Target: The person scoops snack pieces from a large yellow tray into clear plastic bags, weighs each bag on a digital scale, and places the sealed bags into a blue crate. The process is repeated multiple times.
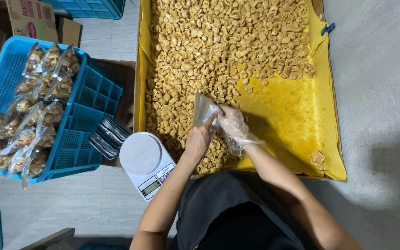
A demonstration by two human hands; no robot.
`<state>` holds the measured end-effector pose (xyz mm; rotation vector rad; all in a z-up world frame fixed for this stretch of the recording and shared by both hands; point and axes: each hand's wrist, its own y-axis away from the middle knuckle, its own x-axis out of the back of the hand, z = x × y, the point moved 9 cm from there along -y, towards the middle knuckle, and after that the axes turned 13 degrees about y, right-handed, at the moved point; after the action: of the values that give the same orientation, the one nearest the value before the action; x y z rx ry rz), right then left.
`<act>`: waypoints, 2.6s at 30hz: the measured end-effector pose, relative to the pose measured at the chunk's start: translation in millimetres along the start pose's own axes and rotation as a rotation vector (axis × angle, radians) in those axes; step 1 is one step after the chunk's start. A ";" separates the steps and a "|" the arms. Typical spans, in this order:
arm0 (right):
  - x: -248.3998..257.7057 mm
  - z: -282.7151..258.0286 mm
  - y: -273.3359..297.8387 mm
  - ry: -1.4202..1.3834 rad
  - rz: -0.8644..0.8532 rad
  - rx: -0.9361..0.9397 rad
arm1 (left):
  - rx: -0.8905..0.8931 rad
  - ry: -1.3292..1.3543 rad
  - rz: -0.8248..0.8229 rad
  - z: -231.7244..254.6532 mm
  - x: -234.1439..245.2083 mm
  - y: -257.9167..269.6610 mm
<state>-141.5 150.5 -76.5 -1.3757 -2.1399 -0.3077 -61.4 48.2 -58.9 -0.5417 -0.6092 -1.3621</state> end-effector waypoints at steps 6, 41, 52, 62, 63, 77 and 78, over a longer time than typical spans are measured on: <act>-13.7 -1.5 -12.5 0.121 -0.127 -0.117 | 0.193 -0.182 0.115 -4.0 39.8 -10.1; 88.1 -88.6 36.1 0.072 -0.270 -0.103 | 0.068 0.267 0.539 -96.1 101.8 -32.2; 104.3 -18.1 23.5 -0.278 -0.246 -0.200 | 0.398 1.241 0.294 -138.7 65.7 -36.6; 121.9 -10.7 16.3 -0.053 -0.233 -0.377 | 0.399 0.700 0.169 -87.1 99.6 -33.9; 118.4 -15.8 13.9 0.063 -0.259 -0.366 | 0.359 0.521 0.204 -72.0 111.5 -32.0; 25.2 -54.2 -52.4 0.304 -0.288 0.243 | -0.018 0.105 0.233 29.5 132.3 -38.9; 10.8 -33.6 -54.7 0.312 -0.378 0.129 | -0.021 0.060 0.282 22.0 146.4 -34.4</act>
<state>-182.1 118.3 -37.1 -0.7865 -2.1000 -0.4862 -82.5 -47.6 57.2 -0.5784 -0.4507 -1.1154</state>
